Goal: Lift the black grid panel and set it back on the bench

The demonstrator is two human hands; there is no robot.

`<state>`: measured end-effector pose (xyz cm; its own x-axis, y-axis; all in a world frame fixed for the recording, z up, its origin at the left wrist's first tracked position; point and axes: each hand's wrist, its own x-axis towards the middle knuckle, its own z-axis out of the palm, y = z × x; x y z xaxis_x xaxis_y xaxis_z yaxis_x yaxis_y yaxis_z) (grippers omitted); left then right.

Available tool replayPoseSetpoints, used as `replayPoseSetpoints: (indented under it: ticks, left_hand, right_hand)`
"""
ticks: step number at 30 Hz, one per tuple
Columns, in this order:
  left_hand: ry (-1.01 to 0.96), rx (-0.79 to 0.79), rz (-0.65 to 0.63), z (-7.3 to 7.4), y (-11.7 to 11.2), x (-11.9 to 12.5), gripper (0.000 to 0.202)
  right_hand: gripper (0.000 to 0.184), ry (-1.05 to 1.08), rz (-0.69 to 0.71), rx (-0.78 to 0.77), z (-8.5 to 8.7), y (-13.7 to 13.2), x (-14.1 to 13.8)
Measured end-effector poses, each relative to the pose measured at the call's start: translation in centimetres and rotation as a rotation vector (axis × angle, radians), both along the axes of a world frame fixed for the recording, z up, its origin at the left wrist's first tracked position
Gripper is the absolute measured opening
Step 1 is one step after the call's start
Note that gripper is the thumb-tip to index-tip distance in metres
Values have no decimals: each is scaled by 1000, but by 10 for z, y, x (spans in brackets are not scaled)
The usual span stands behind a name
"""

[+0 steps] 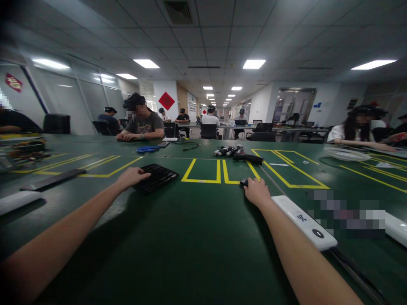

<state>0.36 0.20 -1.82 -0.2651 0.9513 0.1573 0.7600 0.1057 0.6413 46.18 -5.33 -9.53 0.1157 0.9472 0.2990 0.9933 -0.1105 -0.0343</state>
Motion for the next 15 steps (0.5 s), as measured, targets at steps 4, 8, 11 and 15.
replayPoseSetpoints:
  ticks: [4, 8, 11, 15]
  left_hand:
    - [538, -143, -68, -8, 8, -5, 33]
    - [657, -165, -79, -5, 5, 2, 38]
    - [654, -178, -63, -1, -1, 2, 39]
    - [598, -182, -115, -1, -6, 4, 40]
  right_hand:
    - [37, 33, 19, 9, 1, 0, 0]
    - [40, 74, 41, 15, 5, 0, -3]
    - [44, 120, 77, 15, 9, -2, -15]
    - [44, 256, 220, 1, 15, -9, -49]
